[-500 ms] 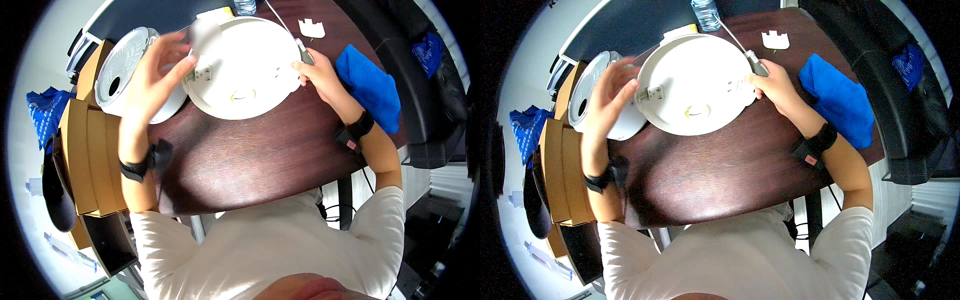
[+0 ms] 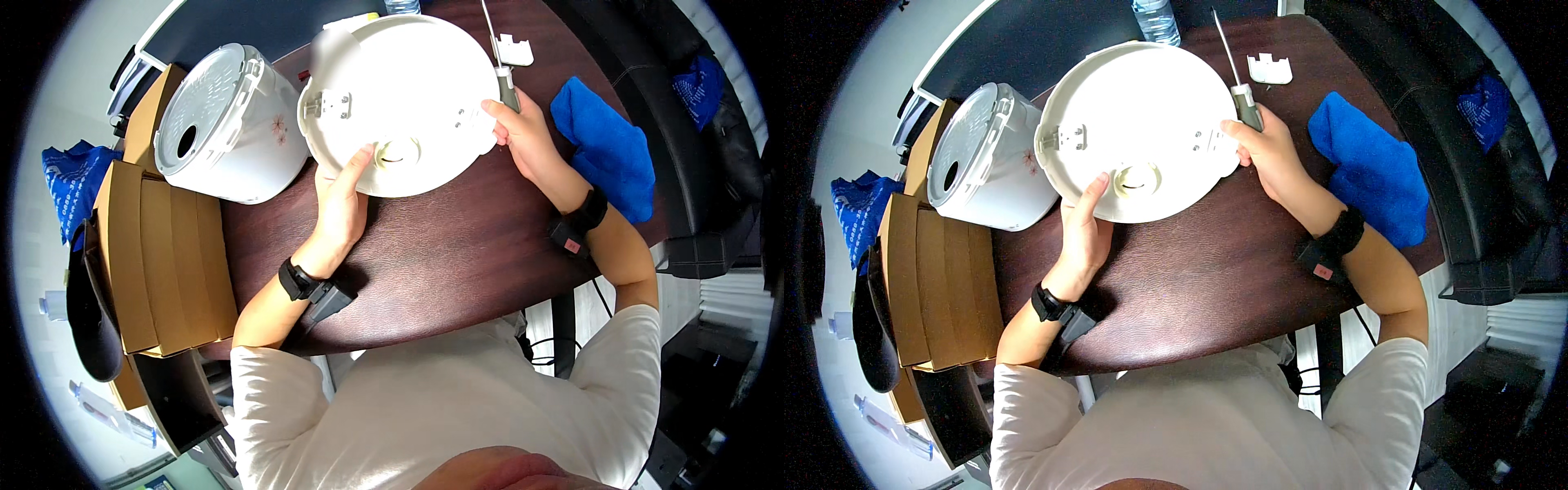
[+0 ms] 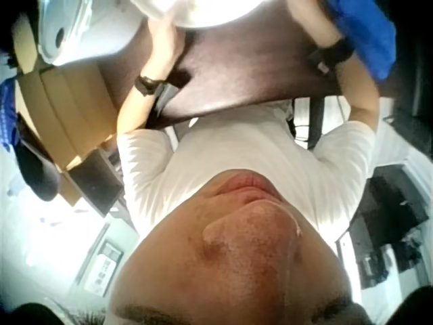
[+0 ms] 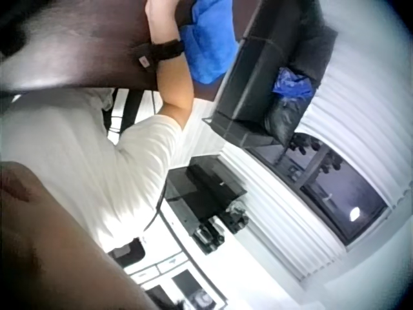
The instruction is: The person uses a screwdriver to remove screws from a white circular plastic cover, then wipes the cover with a blue cloth and inserts a small white ring into a central opening. The person continues to manipulate the cover and ring, appearing to prepare for reassembly.
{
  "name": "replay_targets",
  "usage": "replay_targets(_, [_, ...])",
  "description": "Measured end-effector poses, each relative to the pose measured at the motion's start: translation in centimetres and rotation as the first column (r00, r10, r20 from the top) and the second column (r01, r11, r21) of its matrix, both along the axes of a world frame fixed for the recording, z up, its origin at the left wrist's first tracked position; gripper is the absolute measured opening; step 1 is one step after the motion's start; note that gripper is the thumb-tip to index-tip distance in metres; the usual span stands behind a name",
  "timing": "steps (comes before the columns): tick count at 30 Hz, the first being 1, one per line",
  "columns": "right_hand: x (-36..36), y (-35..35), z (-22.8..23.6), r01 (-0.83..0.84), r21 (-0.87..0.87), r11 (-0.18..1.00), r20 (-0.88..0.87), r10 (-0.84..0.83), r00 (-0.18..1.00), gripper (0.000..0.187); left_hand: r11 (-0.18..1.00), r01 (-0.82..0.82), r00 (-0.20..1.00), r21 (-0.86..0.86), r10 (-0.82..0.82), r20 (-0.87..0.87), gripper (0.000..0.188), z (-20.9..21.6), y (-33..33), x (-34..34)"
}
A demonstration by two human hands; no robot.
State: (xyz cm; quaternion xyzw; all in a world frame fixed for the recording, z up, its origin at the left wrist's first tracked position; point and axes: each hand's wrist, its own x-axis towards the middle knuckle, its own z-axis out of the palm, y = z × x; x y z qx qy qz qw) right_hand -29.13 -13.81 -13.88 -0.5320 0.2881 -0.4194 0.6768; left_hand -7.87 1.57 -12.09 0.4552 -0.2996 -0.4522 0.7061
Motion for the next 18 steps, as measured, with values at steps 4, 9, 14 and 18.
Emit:
replay_targets(4, [0.3, 0.5, 0.5, -0.018, -0.023, 1.0, -0.024, 0.018, 1.0, 0.024, 0.978, -0.179, 0.97, -0.104, 0.194, 0.149, 0.039, 0.7, -0.9, 0.8])
replay_targets(9, [-0.4, 0.7, 1.3, 0.021, -0.08, 0.997, -0.097, -0.028, 0.995, 0.029, 0.956, -0.219, 0.846, -0.193, 0.285, 0.451, 0.031, 1.7, -0.9, 3.2])
replay_targets(14, [-1.2, 0.8, 1.2, 0.02, -0.607, 0.794, -0.368, -0.303, 0.879, 0.024, 0.958, -0.262, 0.79, -0.121, 0.284, 0.543, 0.028, 3.2, -1.9, 5.1])
replay_targets(18, [-1.1, 0.9, 2.9, -0.161, -0.87, 0.466, -0.38, -0.426, 0.821, 0.024, 0.978, -0.194, 0.671, -0.082, 0.193, 0.716, 0.022, 5.9, -2.0, 6.5])
